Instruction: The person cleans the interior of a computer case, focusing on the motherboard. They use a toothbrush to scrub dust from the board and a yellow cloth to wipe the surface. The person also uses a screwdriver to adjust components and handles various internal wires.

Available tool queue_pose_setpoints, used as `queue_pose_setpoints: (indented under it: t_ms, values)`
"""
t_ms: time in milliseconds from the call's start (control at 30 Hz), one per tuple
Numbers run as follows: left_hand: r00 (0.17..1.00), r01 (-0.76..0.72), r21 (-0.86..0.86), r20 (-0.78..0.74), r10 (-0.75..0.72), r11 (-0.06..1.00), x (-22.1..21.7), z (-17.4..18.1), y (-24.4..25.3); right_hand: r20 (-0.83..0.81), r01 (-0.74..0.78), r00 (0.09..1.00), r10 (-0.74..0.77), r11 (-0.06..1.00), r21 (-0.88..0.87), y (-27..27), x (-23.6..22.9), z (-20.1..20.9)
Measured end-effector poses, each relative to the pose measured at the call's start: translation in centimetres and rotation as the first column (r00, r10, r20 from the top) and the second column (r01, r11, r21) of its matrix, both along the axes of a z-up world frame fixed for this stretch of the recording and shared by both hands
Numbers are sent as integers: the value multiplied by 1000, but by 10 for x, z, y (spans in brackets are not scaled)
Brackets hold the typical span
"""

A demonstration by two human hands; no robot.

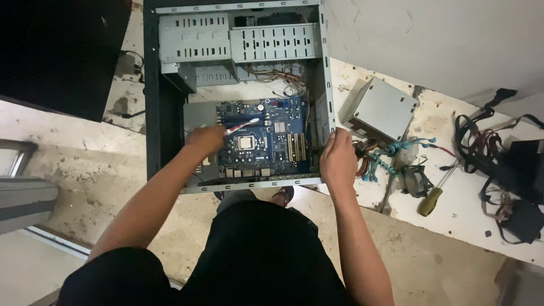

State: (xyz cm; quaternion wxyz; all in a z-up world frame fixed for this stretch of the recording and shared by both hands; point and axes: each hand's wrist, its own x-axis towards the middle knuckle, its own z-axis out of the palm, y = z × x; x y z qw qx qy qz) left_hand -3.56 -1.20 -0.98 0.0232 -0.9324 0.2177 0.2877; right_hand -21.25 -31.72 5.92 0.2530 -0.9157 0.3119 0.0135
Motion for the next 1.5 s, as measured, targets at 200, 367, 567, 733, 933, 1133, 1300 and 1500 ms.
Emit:
queue_pose_setpoints:
  t_ms: [200, 367, 567, 733, 933, 1133, 1300, 1500]
  values:
    - [994, -103, 202, -23, 110, 974, 19, -1, 26, 64, -2, 998, -5, 995, 96, 10, 1, 31]
    - [968, -103, 27, -226, 106, 994, 16, 0, 0, -1, -3, 1000, 3, 998, 57, 6, 2, 22]
    - [954, -279, 13, -110, 279, 960, 40, -41, 23, 39, -35, 999, 33, 998, 47, 7, 2, 26]
    - [982, -103, 15, -159, 104, 995, 25, -54, -5, -2, -19, 1000, 19, 999, 29, 9, 2, 28]
    - [997, 8, -76, -75, -13, 997, 27, -48, 16, 64, -15, 998, 11, 997, 72, 14, 2, 42]
    - [997, -44, 4, -62, 44, 999, 37, -26, 54, 23, -15, 1000, 15, 1000, 3, 6, 1, 16]
    - [997, -40, 46, -62, 43, 998, 46, -91, 22, 71, -18, 997, 14, 999, 50, 8, 1, 25]
    - [997, 70, 46, -49, -68, 996, 40, -22, -7, 54, -19, 998, 18, 1000, 16, 3, -1, 14]
